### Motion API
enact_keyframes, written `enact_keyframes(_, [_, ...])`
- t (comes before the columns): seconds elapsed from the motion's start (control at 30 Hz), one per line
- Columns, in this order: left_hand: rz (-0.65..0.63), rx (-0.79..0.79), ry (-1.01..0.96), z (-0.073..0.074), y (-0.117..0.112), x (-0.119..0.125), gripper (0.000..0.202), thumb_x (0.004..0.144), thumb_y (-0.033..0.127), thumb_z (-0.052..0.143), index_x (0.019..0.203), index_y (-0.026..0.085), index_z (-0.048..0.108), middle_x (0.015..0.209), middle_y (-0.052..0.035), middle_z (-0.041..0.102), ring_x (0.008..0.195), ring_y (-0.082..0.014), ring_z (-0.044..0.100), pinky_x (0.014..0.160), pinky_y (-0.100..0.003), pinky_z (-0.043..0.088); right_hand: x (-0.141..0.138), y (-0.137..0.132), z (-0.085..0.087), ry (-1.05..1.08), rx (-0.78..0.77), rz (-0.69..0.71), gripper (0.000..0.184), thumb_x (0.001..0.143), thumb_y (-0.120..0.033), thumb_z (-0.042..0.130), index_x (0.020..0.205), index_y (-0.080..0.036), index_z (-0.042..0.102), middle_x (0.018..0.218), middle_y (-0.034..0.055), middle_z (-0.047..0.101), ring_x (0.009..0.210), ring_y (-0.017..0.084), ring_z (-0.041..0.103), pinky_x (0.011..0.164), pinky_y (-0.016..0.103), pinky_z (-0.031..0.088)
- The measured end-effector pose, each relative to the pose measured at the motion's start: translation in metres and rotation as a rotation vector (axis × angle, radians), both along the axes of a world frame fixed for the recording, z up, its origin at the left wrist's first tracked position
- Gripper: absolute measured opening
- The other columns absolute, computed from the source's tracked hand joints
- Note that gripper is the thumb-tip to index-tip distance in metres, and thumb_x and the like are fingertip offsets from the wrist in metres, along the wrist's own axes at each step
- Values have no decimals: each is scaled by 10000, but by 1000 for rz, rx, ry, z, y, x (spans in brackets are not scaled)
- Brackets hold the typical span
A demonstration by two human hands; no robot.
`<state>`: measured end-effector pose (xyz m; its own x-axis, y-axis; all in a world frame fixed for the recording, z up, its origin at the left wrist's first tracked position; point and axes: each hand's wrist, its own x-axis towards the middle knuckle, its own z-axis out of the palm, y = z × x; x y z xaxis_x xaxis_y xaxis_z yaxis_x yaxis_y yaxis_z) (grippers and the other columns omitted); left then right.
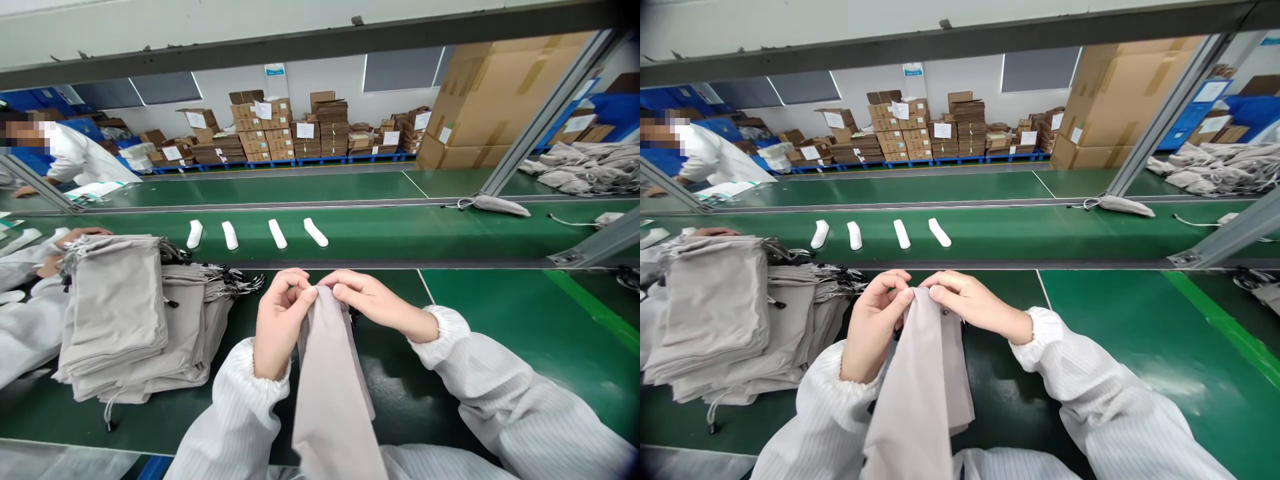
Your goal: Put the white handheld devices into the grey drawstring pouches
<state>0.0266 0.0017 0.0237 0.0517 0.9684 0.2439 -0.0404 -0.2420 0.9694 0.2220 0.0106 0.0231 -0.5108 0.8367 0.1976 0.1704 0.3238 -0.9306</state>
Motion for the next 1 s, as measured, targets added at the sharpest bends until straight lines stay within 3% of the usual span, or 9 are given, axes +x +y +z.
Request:
enact_keyframes(0.1, [-58,-94,-123,1,2,-1,206,818,292,748,805,180,575,1030,-14,555,519,-16,369,437,-183,296,1,-4,0,-49,-106,143,287,1015,-421,502,1139,-222,668,1000,35,642,842,163,583,761,300,474])
enact_keyframes(0.27, [-65,-64,-239,11,-3,7,195,821,273,748,805,185,575,900,12,545,486,-12,345,427,-179,298,-1,-12,-5,-13,6,224,310,1025,-435,481,1118,-230,694,1114,60,613,1049,189,580,970,366,439])
enact_keyframes(0.37, [25,21,-294,21,-3,13,180,838,264,734,825,196,567,877,18,549,467,-11,333,407,-177,280,-4,-14,-7,124,-167,359,334,982,-463,568,1224,-238,617,1241,73,579,1105,197,576,965,377,470])
enact_keyframes(0.47, [97,135,-261,32,4,14,154,853,253,719,847,200,575,865,13,555,462,-16,345,397,-180,279,-4,-18,-9,175,-353,446,376,940,-439,648,1245,-248,540,1078,39,590,848,132,593,748,283,514])
enact_keyframes(0.57, [215,288,-219,42,19,4,158,827,232,739,829,194,585,844,10,568,471,-26,383,403,-182,299,6,-23,2,317,-422,265,217,967,-420,614,1084,-247,554,710,-67,423,495,53,323,456,183,303])
enact_keyframes(0.7, [265,336,-279,46,38,-13,174,845,277,718,829,206,559,763,34,527,425,-28,336,379,-193,250,33,-29,41,684,-404,-89,145,978,-327,594,904,-266,485,600,-103,140,436,54,15,403,211,101])
enact_keyframes(0.8, [173,276,-166,30,37,-19,154,861,269,694,965,230,588,942,0,573,514,-44,406,449,-199,327,52,-15,69,818,-246,-307,165,929,-265,649,878,-267,492,597,-96,135,454,80,22,401,228,152])
enact_keyframes(0.87, [117,304,62,12,29,-23,202,845,215,701,1022,241,607,1008,-17,589,643,-85,494,557,-222,408,64,6,76,866,17,-471,177,898,-221,672,867,-266,504,581,-96,172,464,95,85,447,228,275])
enact_keyframes(1.0, [-47,516,625,-28,12,-34,111,844,151,685,925,215,644,926,-37,625,881,-192,571,748,-317,454,79,75,50,458,448,-713,43,970,-245,533,1001,-275,532,610,-73,394,546,117,423,750,313,473])
